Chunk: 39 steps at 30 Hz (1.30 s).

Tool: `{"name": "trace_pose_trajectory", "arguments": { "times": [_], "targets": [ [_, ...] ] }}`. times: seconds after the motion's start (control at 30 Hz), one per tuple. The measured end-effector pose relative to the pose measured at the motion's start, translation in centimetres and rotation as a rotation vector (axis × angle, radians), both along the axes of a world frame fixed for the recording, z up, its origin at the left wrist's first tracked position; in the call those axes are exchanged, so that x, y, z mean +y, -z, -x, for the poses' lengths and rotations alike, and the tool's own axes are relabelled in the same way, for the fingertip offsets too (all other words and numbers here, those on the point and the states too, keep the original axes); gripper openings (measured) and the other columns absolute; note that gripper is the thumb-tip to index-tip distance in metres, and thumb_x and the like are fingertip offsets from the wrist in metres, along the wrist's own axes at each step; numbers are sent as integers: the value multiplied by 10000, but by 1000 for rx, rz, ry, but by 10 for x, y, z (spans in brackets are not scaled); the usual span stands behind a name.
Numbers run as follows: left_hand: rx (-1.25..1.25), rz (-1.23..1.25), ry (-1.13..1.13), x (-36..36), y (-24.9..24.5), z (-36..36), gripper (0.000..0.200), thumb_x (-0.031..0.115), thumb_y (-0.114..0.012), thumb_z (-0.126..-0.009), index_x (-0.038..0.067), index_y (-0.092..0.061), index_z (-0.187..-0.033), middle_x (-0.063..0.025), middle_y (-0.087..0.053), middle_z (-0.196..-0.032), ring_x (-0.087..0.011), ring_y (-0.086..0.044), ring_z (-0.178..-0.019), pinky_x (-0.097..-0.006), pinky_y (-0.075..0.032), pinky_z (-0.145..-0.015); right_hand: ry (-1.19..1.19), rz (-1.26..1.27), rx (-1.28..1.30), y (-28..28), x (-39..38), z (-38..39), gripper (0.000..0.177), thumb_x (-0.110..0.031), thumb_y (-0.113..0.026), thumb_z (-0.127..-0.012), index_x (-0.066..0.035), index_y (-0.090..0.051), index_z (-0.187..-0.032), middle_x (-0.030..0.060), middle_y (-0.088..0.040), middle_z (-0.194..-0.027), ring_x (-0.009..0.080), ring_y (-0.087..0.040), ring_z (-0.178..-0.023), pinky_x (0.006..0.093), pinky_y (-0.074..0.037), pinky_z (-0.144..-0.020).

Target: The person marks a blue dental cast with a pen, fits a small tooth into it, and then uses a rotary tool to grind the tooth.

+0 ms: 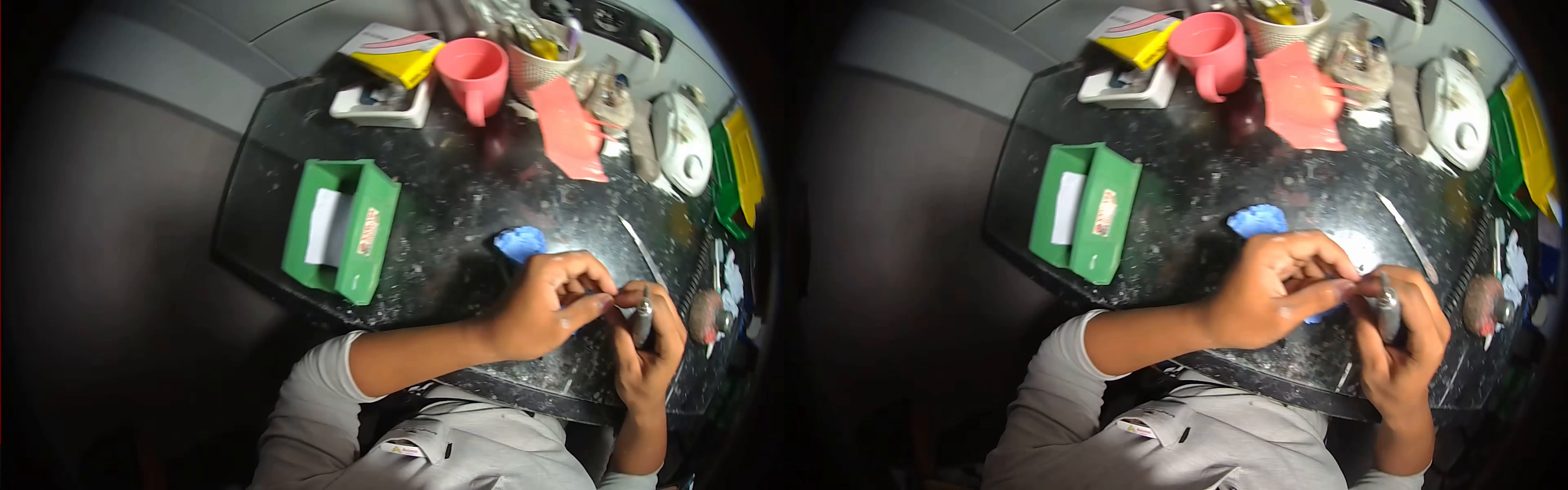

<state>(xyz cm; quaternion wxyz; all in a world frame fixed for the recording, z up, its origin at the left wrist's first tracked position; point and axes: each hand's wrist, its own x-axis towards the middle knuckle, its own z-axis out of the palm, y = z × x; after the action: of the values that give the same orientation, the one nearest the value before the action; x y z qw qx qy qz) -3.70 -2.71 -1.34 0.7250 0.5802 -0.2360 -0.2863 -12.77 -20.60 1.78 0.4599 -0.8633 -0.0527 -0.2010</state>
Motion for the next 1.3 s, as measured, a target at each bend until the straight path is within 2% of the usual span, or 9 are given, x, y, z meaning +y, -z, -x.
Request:
{"name": "trace_pose_trajectory", "arguments": {
  "times": [0.23, 0.4, 0.5, 0.67, 0.83, 1.1, 1.17, 1.23, 1.3],
  "targets": [
    [-67, 3, -4, 3, -8, -1, 113, 16, -718, -995, 2, -717, -1106, 9, -708, -857, 17, -530, -684, -194, -418, -580, 64, -57, 46, 3, 1, 2, 182, 107, -756, -850, 60, -675, -1006, 155, -699, -975, 245, -675, -900, 340, -515, -830],
    [-144, 61, -23, 2, -2, -1, 115, 18, -723, -994, 3, -726, -1108, 9, -716, -868, 23, -502, -662, -193, -399, -562, 94, -181, 198, -3, 2, 4, 89, 60, -736, -904, 57, -692, -981, 132, -714, -959, 199, -670, -858, 318, -511, -795],
    [-76, 49, -13, 2, -6, 0, 117, 24, -725, -999, -1, -730, -1113, 17, -715, -878, 20, -505, -666, -195, -401, -566, 94, -249, 253, -7, 1, 5, 90, 72, -734, -897, 52, -697, -977, 114, -716, -934, 168, -660, -821, 306, -508, -751],
    [-51, 0, 63, 6, -2, -3, 144, 26, -721, -1015, -29, -719, -1147, -31, -703, -1017, -28, -572, -787, -211, -461, -676, 48, -339, 296, -11, 0, 3, 57, 46, -746, -932, 38, -694, -952, 68, -689, -829, 107, -604, -716, 268, -471, -648],
    [-38, -7, 64, 7, -3, -2, 136, -12, -719, -1008, -43, -704, -1139, -59, -714, -1040, -63, -642, -888, -223, -518, -762, 25, -409, 349, -12, -2, 3, 74, -35, -766, -972, 22, -721, -964, 16, -661, -755, 63, -573, -674, 248, -455, -616],
    [-6, 67, 49, 5, -3, -2, 149, -23, -690, -1021, -39, -652, -1164, -84, -722, -1079, -104, -686, -984, -269, -558, -890, 19, -409, 339, -10, -4, 4, 102, -71, -773, -980, 18, -726, -999, 2, -666, -766, 56, -566, -680, 247, -456, -616],
    [-9, 89, 33, 4, -2, -2, 153, -17, -687, -1024, -38, -645, -1169, -84, -720, -1085, -106, -686, -990, -271, -558, -893, 6, -439, 359, -8, -5, 4, 111, -75, -773, -982, 17, -725, -1020, 4, -671, -784, 56, -566, -690, 247, -458, -623],
    [-12, 109, 16, 3, 0, -2, 156, -11, -684, -1028, -38, -637, -1175, -85, -718, -1091, -108, -685, -996, -273, -557, -897, 45, -585, 269, -4, -2, 3, 132, -82, -776, -983, 12, -707, -1044, 8, -673, -829, 58, -567, -720, 248, -462, -643],
    [13, 147, 17, 3, 3, -3, 158, 14, -685, -1035, -28, -636, -1180, -81, -713, -1108, -106, -679, -1005, -267, -552, -886, 57, -576, 319, -7, -5, 7, 142, -83, -782, -979, 11, -698, -1043, 12, -673, -847, 63, -574, -742, 252, -469, -660]
  ]
}}
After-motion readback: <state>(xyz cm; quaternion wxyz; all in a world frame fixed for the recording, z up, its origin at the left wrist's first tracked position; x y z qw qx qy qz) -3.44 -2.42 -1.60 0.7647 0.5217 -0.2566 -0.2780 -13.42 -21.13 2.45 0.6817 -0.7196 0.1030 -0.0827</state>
